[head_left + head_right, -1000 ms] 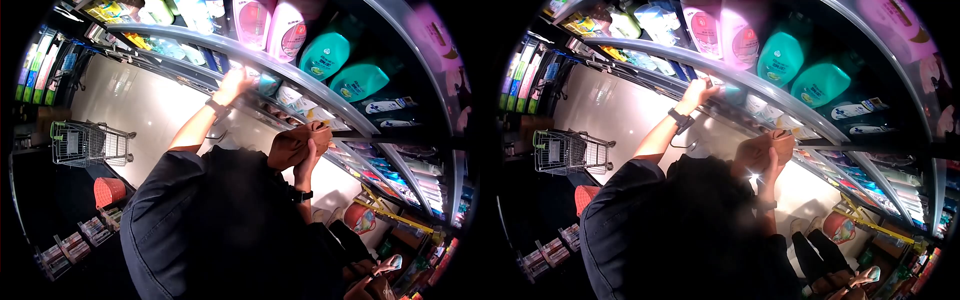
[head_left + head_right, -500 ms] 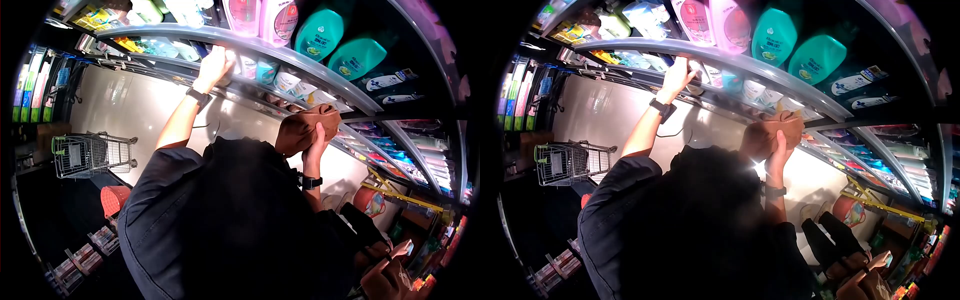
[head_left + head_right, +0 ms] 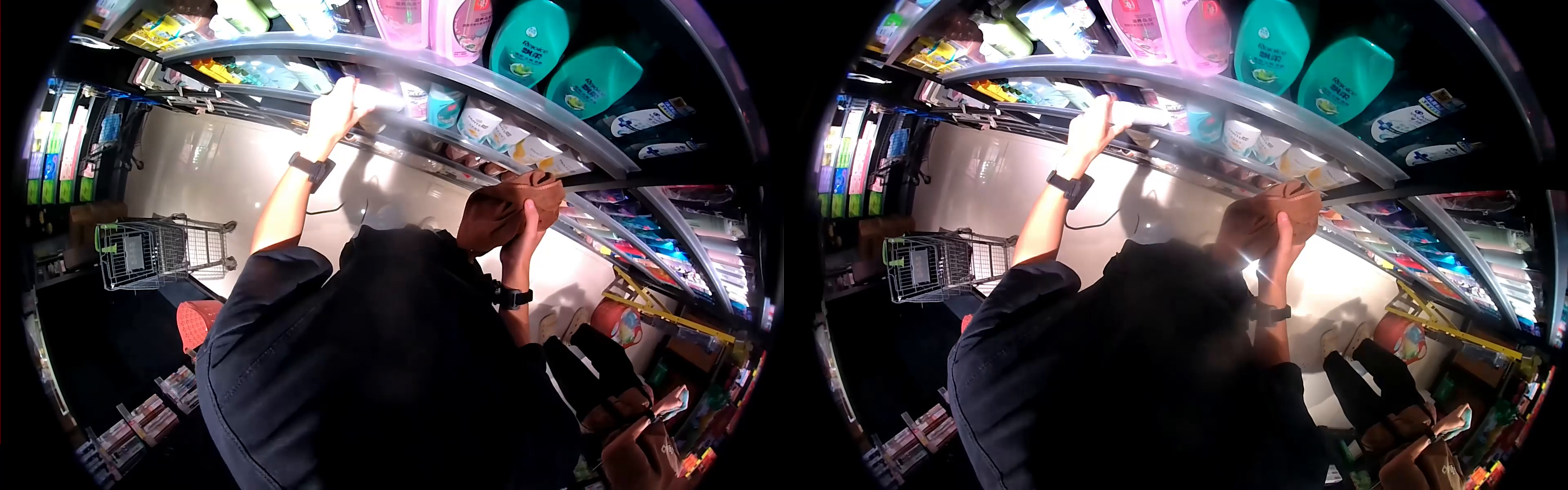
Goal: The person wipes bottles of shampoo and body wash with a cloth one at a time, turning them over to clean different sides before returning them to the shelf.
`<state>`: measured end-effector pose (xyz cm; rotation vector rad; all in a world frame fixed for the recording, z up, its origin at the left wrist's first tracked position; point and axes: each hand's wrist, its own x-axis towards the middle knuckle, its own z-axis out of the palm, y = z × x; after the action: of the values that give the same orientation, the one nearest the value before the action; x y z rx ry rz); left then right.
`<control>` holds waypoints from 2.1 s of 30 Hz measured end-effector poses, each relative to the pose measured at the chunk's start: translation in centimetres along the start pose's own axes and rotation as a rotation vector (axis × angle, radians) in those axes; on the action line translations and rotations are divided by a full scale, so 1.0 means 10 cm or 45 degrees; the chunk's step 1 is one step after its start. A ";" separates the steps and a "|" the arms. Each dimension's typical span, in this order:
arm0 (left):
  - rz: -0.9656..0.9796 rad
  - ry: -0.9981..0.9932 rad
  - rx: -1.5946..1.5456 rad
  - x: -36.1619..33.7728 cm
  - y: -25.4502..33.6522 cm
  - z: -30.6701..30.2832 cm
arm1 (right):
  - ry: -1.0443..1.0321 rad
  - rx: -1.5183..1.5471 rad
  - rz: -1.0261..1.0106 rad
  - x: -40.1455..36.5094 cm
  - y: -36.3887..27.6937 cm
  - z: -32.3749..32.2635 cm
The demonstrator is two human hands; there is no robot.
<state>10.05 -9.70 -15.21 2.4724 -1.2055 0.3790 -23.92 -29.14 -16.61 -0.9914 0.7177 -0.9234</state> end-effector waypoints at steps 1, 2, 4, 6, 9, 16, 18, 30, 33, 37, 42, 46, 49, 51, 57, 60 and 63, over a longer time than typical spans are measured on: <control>0.095 0.125 0.056 -0.06 -0.04 0.00 | -0.040 0.023 0.020 0.01 0.01 -0.04; 0.023 0.109 0.047 -0.09 0.02 -0.09 | -0.012 0.015 0.016 0.01 0.01 -0.04; -0.126 0.069 0.026 -0.12 0.25 -0.42 | 0.045 -0.007 0.016 0.00 -0.04 -0.02; -0.057 0.100 -0.085 -0.13 0.37 -0.70 | 0.055 -0.011 0.027 -0.01 -0.10 0.01; 0.018 0.121 -0.185 -0.17 0.54 -1.09 | 0.038 -0.001 0.057 -0.08 -0.28 0.18; 0.027 0.037 -1.211 -0.24 1.07 -1.58 | -0.236 0.098 0.214 -0.03 -0.15 0.43; 0.255 0.110 -1.254 -0.23 1.12 -1.56 | -0.303 0.279 0.368 -0.05 -0.19 0.57; 0.033 0.350 -1.972 0.06 1.66 -1.12 | -0.476 0.504 0.325 -0.08 -0.28 0.70; 0.052 0.334 -2.107 0.13 1.81 -1.03 | -0.468 0.400 0.164 -0.06 -0.18 0.63; -0.195 0.154 -2.185 0.15 1.83 -1.04 | -0.233 -0.066 -0.004 -0.18 -0.24 0.66; 0.191 -0.093 -2.278 0.09 1.92 -0.89 | -0.450 -0.417 -0.518 -0.28 -0.70 0.99; -0.004 -0.132 -2.399 -0.11 2.04 -0.51 | -0.349 -0.531 -0.552 -0.16 -0.77 1.03; -0.203 -0.118 -2.323 -0.21 2.10 -0.62 | -0.389 -0.380 -0.785 -0.03 -0.90 1.10; 0.044 0.028 -2.154 -0.10 2.16 -0.82 | -0.423 -0.267 -0.840 -0.01 -0.93 1.12; 0.208 0.195 -2.208 0.09 2.20 -0.92 | -0.374 -0.350 -0.580 -0.16 -0.85 1.02; 0.179 0.032 -2.253 -0.04 2.18 -0.80 | -0.440 -0.010 -0.618 -0.26 -0.91 1.08; 0.063 -0.086 -2.128 -0.17 2.23 -0.79 | -0.345 -0.113 -0.773 -0.14 -0.93 1.06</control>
<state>-9.34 -17.84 -4.27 0.9745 -0.8945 -0.5430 -18.51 -26.19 -3.83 -1.4202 0.2229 -1.2514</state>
